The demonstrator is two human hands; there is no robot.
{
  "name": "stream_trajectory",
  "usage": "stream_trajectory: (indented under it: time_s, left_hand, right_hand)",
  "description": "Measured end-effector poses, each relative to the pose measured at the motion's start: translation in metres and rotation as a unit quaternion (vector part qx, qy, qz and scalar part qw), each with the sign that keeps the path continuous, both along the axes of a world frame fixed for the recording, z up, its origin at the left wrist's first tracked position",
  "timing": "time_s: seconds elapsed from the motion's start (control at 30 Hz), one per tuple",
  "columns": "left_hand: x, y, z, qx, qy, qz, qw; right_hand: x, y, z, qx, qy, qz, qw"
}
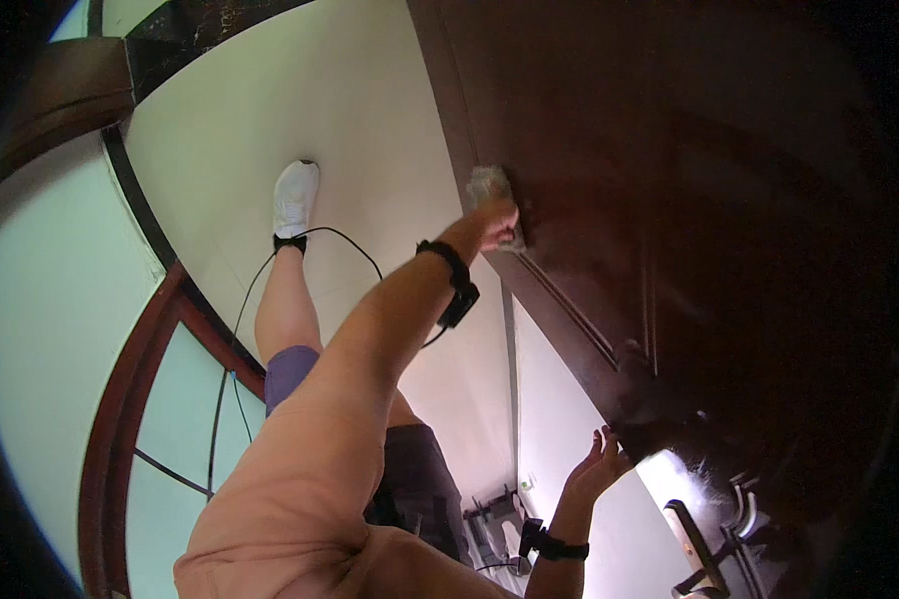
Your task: Cleaning a wooden door and a plastic storage cabinet using a damp cloth.
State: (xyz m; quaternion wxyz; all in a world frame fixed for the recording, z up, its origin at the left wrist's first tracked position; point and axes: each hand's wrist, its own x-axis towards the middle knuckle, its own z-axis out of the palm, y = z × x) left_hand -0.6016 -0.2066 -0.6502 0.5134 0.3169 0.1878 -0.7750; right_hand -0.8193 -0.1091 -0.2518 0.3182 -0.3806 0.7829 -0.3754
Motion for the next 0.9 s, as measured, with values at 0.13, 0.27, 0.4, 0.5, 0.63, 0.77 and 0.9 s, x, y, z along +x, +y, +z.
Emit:
stream_trajectory:
  time_s: [0.13, 0.27, 0.4, 0.5, 0.63, 0.77, 0.9]
  left_hand:
    - [0.087, -0.075, 0.100, -0.006, -0.077, -0.033, 0.996]
    - [0.195, -0.118, 0.117, 0.040, -0.205, -0.061, 0.976]
    - [0.276, -0.177, 0.151, 0.053, -0.264, -0.009, 0.963]
    - [0.298, -0.197, 0.168, 0.027, -0.328, 0.064, 0.942]
    - [0.316, -0.175, 0.202, -0.001, -0.276, 0.041, 0.960]
    - [0.320, -0.072, 0.263, -0.084, -0.106, 0.142, 0.981]
    - [0.335, 0.029, 0.383, -0.036, -0.030, 0.156, 0.987]
  right_hand:
    - [-0.094, 0.022, 0.020, 0.128, 0.345, 0.235, 0.900]
    - [-0.039, 0.015, 0.008, 0.092, -0.079, -0.134, 0.984]
    - [0.010, 0.017, 0.017, 0.152, -0.015, -0.113, 0.982]
    - [0.038, 0.008, 0.020, 0.200, 0.010, -0.060, 0.978]
    - [0.083, -0.016, 0.026, 0.197, 0.045, 0.050, 0.978]
    - [0.127, -0.006, 0.029, 0.160, -0.012, 0.237, 0.958]
    - [0.158, -0.023, 0.033, 0.097, -0.072, 0.319, 0.940]
